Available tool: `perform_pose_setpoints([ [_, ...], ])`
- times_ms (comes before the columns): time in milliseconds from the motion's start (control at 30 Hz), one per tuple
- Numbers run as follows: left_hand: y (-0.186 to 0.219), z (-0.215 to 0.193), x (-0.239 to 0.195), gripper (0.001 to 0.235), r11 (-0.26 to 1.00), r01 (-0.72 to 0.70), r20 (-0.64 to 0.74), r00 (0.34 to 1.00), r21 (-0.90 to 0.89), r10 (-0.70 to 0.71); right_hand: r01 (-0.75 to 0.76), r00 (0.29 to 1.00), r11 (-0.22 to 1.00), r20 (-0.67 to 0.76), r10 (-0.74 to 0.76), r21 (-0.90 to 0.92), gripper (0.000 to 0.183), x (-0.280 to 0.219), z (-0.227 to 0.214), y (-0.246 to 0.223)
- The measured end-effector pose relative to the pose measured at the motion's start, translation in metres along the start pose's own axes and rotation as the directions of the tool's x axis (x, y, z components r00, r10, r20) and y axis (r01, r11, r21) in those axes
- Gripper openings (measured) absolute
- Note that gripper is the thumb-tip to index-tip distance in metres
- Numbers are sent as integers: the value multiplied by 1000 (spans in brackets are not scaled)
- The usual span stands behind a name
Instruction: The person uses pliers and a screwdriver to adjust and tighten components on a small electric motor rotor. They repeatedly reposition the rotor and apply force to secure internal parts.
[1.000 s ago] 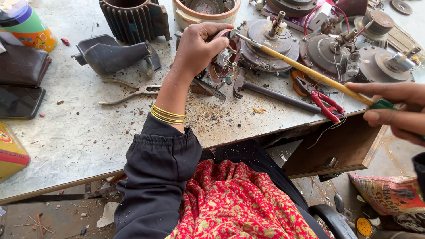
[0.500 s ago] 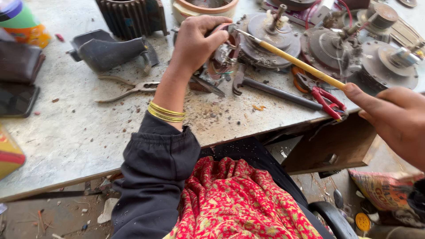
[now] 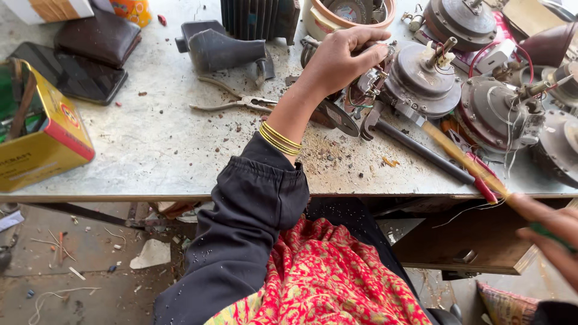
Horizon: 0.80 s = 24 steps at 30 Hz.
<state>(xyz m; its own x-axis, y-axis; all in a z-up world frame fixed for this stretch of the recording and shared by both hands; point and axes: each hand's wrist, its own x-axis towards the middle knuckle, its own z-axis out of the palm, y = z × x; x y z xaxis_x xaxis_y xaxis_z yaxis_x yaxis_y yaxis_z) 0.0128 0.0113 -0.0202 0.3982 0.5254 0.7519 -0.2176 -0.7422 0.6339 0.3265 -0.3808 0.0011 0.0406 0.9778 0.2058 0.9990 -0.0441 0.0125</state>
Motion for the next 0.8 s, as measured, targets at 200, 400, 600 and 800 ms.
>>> perform_pose_setpoints([
  [200,-15,-1,4,66,970,214,111,968,116,-227,-200,970,942,80,229,-269,50,24,5,-70],
  [400,-7,-6,2,53,977,151,132,976,148,-171,55,981,980,-173,-89,-191,44,69,49,-39],
  [600,8,-6,5,53,972,149,130,976,184,-174,30,955,981,-284,-85,-193,37,96,92,-10],
  [800,14,-37,7,62,978,154,105,980,137,-169,110,931,993,-345,-121,-51,44,139,52,-62],
])
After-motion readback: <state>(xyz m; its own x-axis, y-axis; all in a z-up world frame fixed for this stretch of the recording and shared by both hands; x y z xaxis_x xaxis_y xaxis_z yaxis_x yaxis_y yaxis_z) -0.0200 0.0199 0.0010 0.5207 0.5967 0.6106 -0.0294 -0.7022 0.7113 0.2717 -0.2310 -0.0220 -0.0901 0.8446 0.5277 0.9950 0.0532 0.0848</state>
